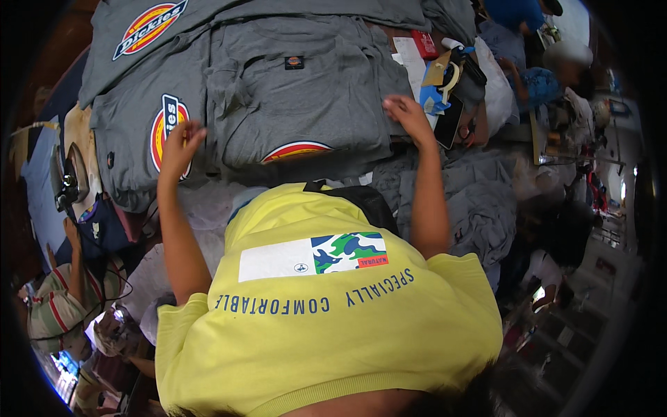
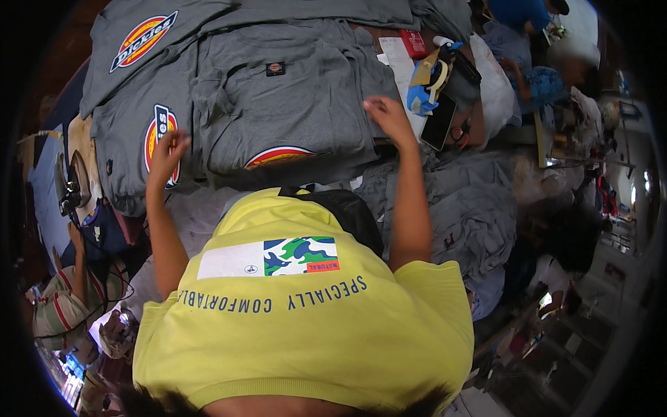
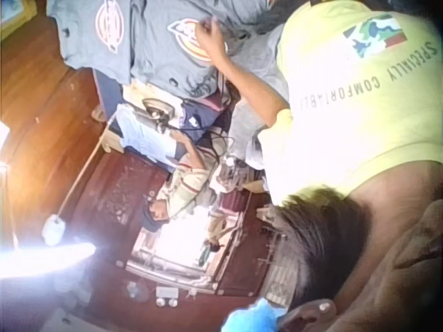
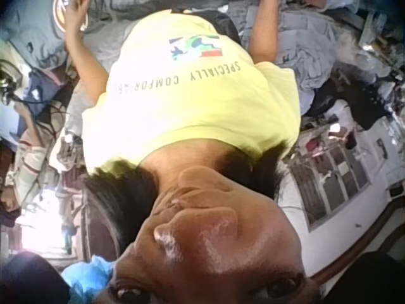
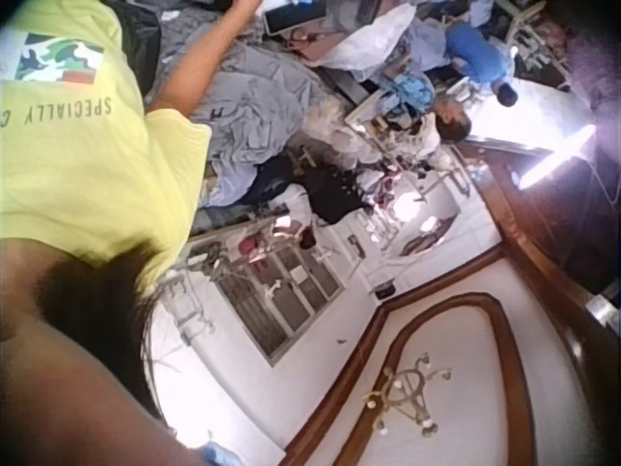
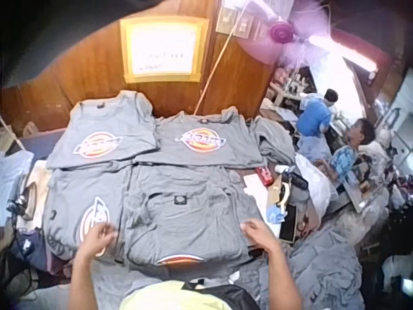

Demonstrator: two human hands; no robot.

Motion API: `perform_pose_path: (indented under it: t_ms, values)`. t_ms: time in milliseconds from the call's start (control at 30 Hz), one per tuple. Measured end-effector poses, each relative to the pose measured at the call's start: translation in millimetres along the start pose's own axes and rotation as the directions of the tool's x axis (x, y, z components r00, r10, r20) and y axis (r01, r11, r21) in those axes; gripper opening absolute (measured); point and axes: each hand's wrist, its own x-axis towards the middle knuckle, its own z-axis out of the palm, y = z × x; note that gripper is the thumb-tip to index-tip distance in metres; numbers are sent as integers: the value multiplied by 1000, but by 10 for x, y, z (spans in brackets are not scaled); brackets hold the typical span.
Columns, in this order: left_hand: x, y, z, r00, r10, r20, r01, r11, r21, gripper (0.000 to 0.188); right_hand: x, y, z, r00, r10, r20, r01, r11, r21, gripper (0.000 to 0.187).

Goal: The person folds several t-shirts, smoothing each garment and trimming loose threads using shears before stacking them on a table.

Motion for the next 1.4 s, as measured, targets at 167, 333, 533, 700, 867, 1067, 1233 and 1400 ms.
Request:
perform_pose_path:
  t_ms: [167, 333, 533, 700, 867, 1067, 1233, 1400]
  values:
    - [822, 70, 417, 979, -62, -194, 47, 995, -84, 58, 763, -269, 492, 990, -43, -132, 59, 991, 121, 57]
    - [897, 165, 510, 987, -156, -35, 145, 966, -213, 45, 912, -282, 642, 993, 108, 47, -118, 907, 404, 57]
    - [-69, 853, 396, 870, -144, 471, 462, -95, -882, 42, 118, -193, 568, 807, -200, 555, -448, 404, 797, 59]
    - [-745, 337, 201, 865, 170, 472, 459, 111, -882, 46, -596, -188, 349, 853, -225, 472, -350, 425, 835, 53]
    - [-1069, 664, -802, 909, 404, -102, -325, 535, -779, 36, -1142, -488, -400, 828, -560, 20, 196, 324, 926, 57]
    - [-971, 601, -634, 957, 268, -112, -193, 301, -934, 35, -1085, -927, -469, 917, -389, 92, 152, 552, 820, 59]
    - [-984, 755, -935, 850, 522, -68, -394, 545, -740, 45, -1119, -707, -528, 832, -555, 26, 107, 206, 973, 47]
    - [-253, 603, -622, 967, 225, 123, 34, 363, -931, 47, -153, -737, -336, 863, -391, 320, -301, 112, 947, 52]
